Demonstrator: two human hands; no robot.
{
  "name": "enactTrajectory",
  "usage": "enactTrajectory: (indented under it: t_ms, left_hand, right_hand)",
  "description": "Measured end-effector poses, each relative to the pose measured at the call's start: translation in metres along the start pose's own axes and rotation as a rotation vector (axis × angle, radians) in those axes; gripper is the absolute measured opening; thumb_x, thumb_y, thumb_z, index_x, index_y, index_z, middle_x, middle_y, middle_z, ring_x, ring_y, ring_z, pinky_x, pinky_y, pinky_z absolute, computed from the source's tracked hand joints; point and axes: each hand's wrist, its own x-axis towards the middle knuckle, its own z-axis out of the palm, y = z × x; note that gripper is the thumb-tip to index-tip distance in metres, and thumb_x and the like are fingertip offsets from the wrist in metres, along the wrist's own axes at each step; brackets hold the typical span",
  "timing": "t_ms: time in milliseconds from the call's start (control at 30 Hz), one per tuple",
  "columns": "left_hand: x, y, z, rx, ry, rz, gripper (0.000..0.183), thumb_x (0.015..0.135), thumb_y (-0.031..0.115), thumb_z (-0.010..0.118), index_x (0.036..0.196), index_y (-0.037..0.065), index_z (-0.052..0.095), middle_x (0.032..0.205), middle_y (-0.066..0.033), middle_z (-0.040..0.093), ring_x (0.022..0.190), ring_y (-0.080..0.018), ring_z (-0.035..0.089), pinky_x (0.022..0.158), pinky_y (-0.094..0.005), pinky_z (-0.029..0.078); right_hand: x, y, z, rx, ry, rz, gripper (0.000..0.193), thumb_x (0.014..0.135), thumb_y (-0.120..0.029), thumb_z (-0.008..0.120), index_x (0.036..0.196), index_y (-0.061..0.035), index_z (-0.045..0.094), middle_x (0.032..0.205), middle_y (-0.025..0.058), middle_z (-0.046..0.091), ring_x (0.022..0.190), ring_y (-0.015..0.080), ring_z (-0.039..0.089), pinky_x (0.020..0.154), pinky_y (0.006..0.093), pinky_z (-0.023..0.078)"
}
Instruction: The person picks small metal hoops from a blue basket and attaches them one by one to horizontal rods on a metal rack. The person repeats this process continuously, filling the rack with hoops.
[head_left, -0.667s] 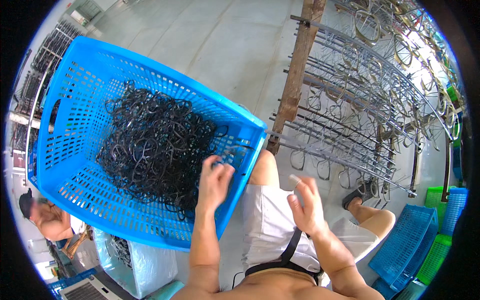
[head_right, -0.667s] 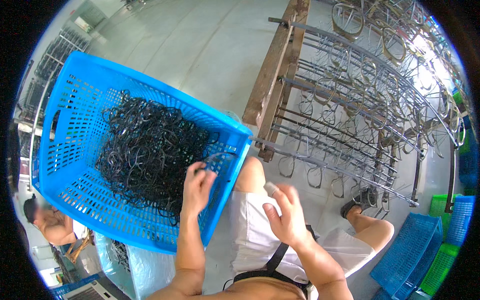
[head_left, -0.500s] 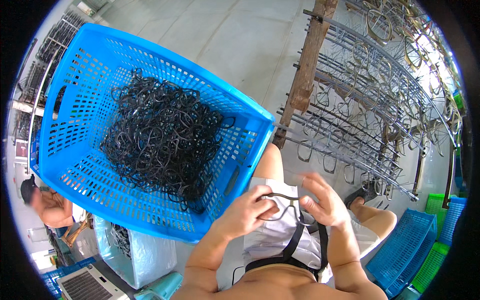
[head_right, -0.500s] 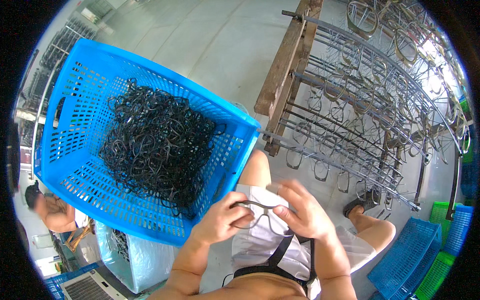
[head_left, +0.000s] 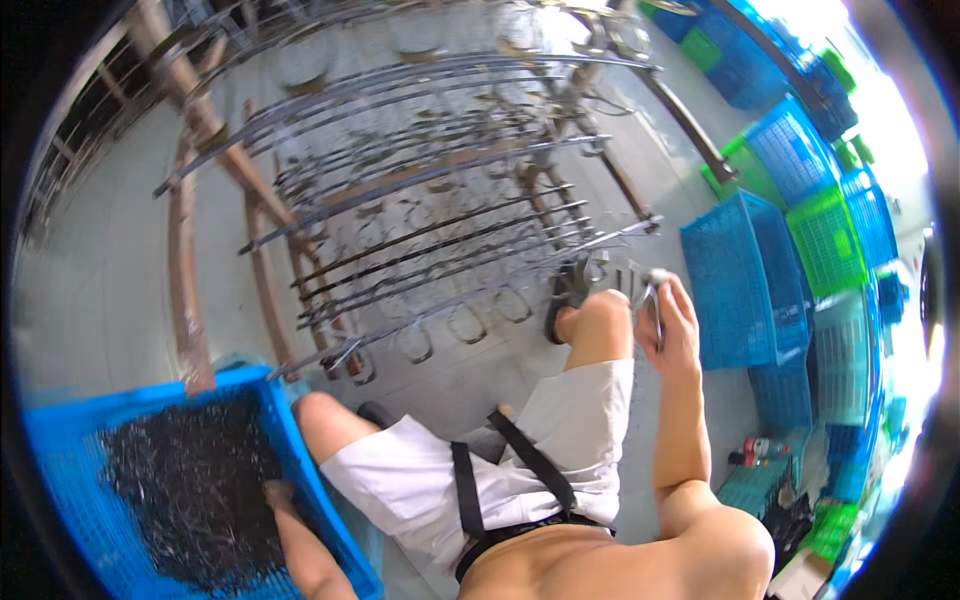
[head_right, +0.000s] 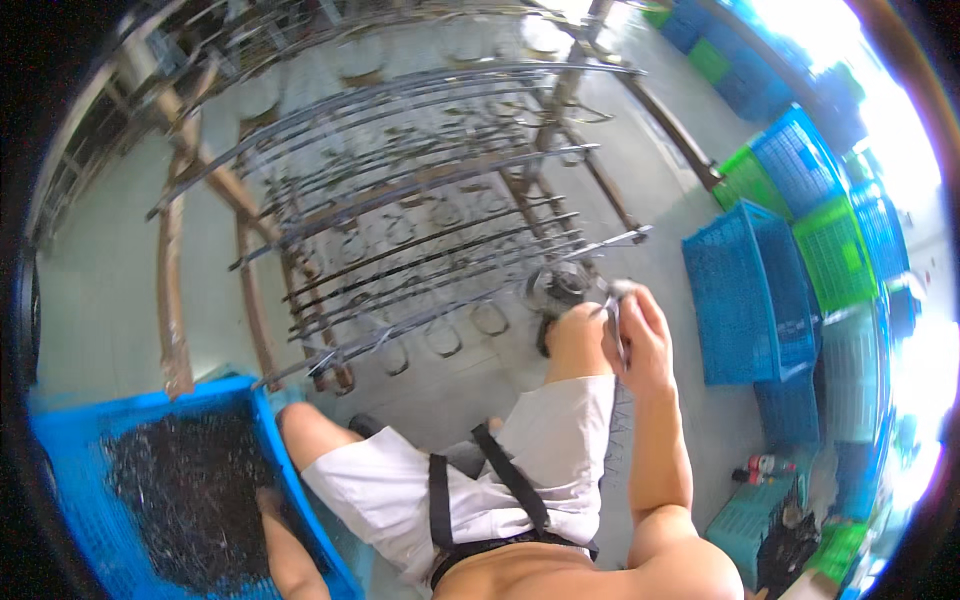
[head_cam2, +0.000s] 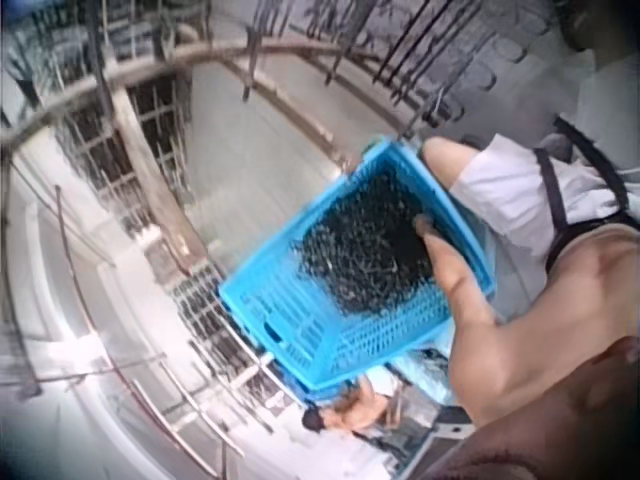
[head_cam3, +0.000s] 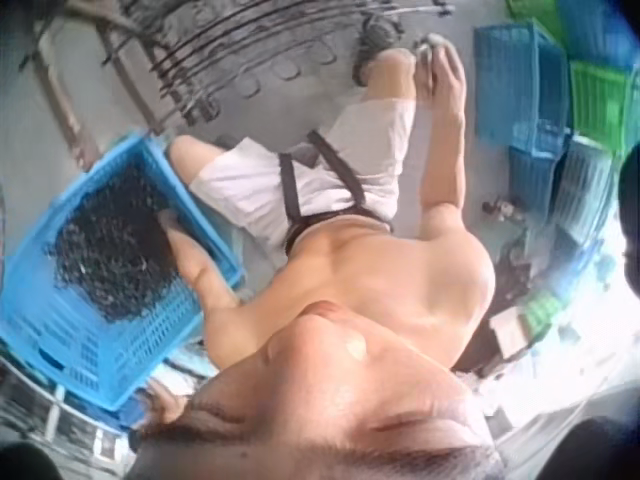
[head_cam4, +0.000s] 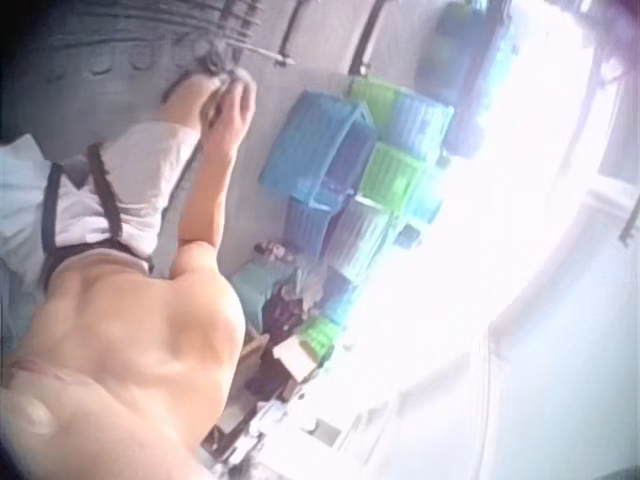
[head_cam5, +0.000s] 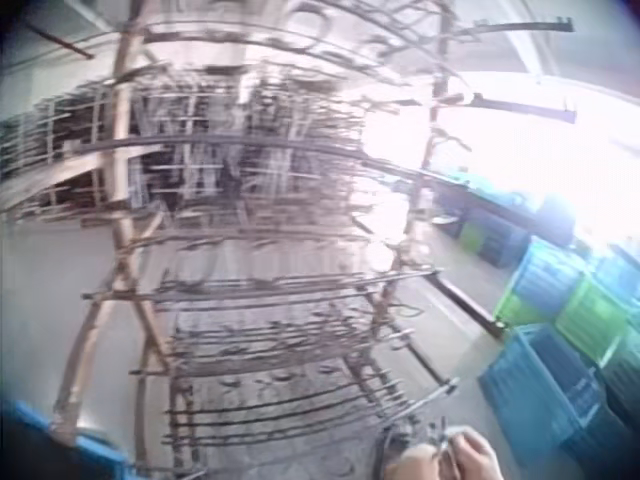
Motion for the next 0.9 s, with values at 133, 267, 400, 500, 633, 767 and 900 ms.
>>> enactTrajectory:
  t_ms: [133,267,400,500,633,767,900]
  left_hand:
    - [0.008,-0.034,0.004,-0.065,0.067,0.013,0.054,0.077,0.036,0.062,0.117,0.001,0.051,0.12,-0.0212,0.049,0.104,-0.0352,0.05,0.087,-0.0439,0.04]
    - [-0.008,-0.038,-0.007,-0.289,0.11,0.01,0.047,0.078,0.033,0.061,0.114,0.004,0.053,0.114,-0.0189,0.053,0.095,-0.0328,0.051,0.079,-0.0423,0.043]
    - [-0.03,-0.045,-0.026,-0.603,0.132,0.007,0.04,0.079,0.029,0.061,0.111,0.007,0.054,0.107,-0.0166,0.056,0.086,-0.0303,0.053,0.071,-0.0408,0.046]
    - [-0.052,-0.054,-0.047,-0.862,0.136,0.01,0.035,0.08,0.027,0.061,0.109,0.009,0.055,0.102,-0.0149,0.058,0.079,-0.0285,0.054,0.064,-0.0396,0.048]
    - [-0.089,-0.061,-0.077,-1.138,0.136,0.033,0.029,0.081,0.024,0.061,0.107,0.011,0.057,0.096,-0.0126,0.061,0.069,-0.0261,0.056,0.056,-0.0381,0.05]
    - [-0.133,-0.051,-0.106,-1.291,-0.008,0.121,0.026,0.082,0.025,0.059,0.101,0.007,0.056,0.085,-0.0092,0.058,0.066,-0.0241,0.054,0.051,-0.0372,0.047]
    - [-0.161,-0.037,-0.118,-1.354,0.012,0.131,0.025,0.083,0.026,0.056,0.096,0.005,0.056,0.075,-0.0093,0.057,0.056,-0.0232,0.05,0.046,-0.0366,0.044]
  right_hand:
    - [0.048,0.004,-0.046,0.301,0.365,-0.27,0.015,0.095,-0.022,0.047,0.101,-0.0091,0.053,0.055,-0.0045,0.036,0.042,0.0055,0.032,0.035,0.0207,0.026]
    - [0.107,0.061,-0.087,0.299,0.526,-0.337,0.013,0.094,-0.024,0.05,0.097,-0.0113,0.053,0.058,-0.004,0.037,0.046,0.0068,0.036,0.038,0.0228,0.034]
    - [0.13,0.09,-0.096,0.396,0.431,-0.173,0.015,0.092,-0.026,0.053,0.096,-0.0117,0.053,0.058,-0.0042,0.036,0.047,0.0071,0.036,0.041,0.0242,0.035]
    - [0.139,0.089,-0.092,0.433,0.361,-0.103,0.014,0.092,-0.026,0.053,0.095,-0.0121,0.053,0.058,-0.0049,0.034,0.048,0.007,0.035,0.04,0.0242,0.034]
    - [0.139,0.085,-0.086,0.472,0.317,-0.047,0.01,0.092,-0.023,0.053,0.095,-0.0128,0.054,0.057,-0.0051,0.035,0.048,0.0071,0.034,0.04,0.0245,0.033]
    - [0.135,0.077,-0.085,0.519,0.292,0.003,0.008,0.091,-0.02,0.052,0.094,-0.0131,0.055,0.057,-0.0048,0.035,0.047,0.0074,0.034,0.041,0.0245,0.033]
    - [0.131,0.075,-0.092,0.573,0.304,-0.02,0.008,0.091,-0.019,0.051,0.094,-0.0125,0.055,0.057,-0.0046,0.036,0.046,0.0077,0.034,0.042,0.0248,0.034]
